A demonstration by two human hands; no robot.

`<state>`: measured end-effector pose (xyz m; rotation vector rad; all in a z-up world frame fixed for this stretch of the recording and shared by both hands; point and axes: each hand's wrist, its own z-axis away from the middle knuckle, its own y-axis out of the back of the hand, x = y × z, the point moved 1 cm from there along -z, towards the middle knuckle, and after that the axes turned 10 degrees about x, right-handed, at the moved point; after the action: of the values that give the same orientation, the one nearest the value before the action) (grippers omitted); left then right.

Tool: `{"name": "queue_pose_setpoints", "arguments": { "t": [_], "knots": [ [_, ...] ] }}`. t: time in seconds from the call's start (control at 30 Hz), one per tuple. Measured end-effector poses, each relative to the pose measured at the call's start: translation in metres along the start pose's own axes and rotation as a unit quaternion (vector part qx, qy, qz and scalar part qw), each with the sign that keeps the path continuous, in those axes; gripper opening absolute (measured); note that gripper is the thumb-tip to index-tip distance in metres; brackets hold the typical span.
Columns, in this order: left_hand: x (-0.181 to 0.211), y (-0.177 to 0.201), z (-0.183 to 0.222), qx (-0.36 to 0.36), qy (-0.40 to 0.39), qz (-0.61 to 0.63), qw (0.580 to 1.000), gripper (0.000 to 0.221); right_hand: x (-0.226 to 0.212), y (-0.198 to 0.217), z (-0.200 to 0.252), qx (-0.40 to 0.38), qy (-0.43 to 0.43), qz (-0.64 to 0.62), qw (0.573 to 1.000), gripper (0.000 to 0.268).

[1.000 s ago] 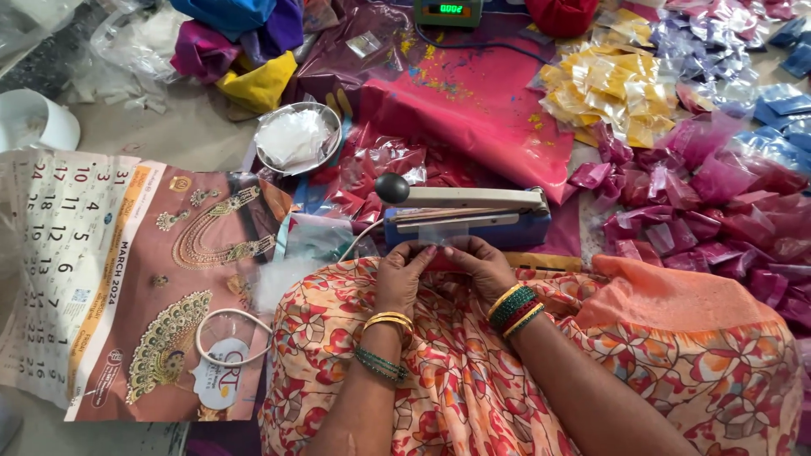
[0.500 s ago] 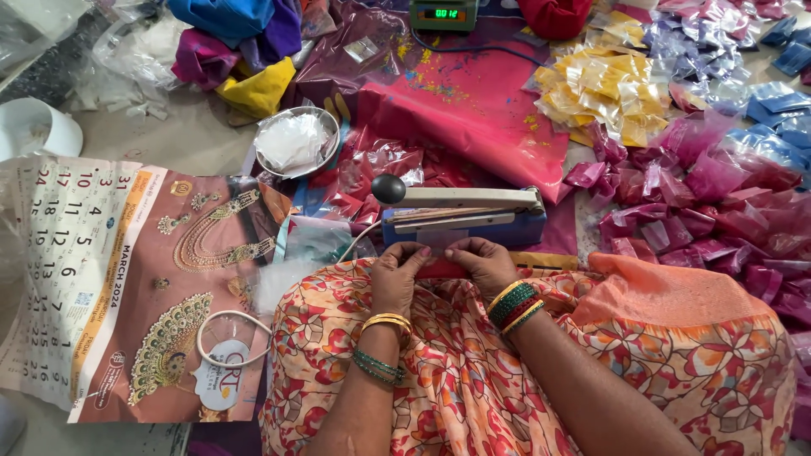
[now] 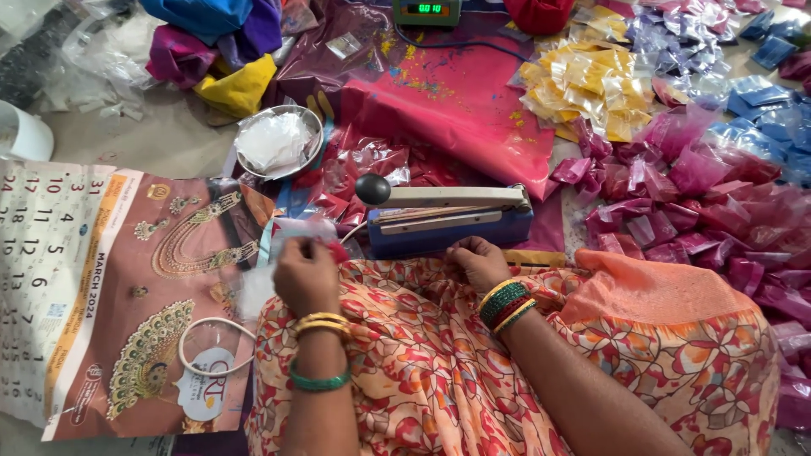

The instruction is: The person seals small red-filled plastic bags using a manual heat sealer.

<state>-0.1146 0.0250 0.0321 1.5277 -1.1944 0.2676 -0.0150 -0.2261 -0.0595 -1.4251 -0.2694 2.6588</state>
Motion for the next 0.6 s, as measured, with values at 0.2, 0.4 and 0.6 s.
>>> {"name": "queue_pose_setpoints", "arguments": {
  "t": [0.2,0.4,0.6],
  "knots": [
    [0.004,-0.029,-0.019,-0.046,0.074,0.242,0.966,0.033,0.023,0.002,-0.022,-0.013,0.029,0.023,0.999,0.005],
    [0.002,-0.033,-0.008,-0.115,-0.049,0.146,0.981,0.047,0.006,-0.009,0.002,-0.02,-0.005,0.117,0.993,0.017],
    [0.036,-0.002,0.019,-0.379,-0.116,-0.38,0.835,0.052,0.013,-0.022,0.018,-0.134,0.131,0.486,0.854,0.033]
  ]
}}
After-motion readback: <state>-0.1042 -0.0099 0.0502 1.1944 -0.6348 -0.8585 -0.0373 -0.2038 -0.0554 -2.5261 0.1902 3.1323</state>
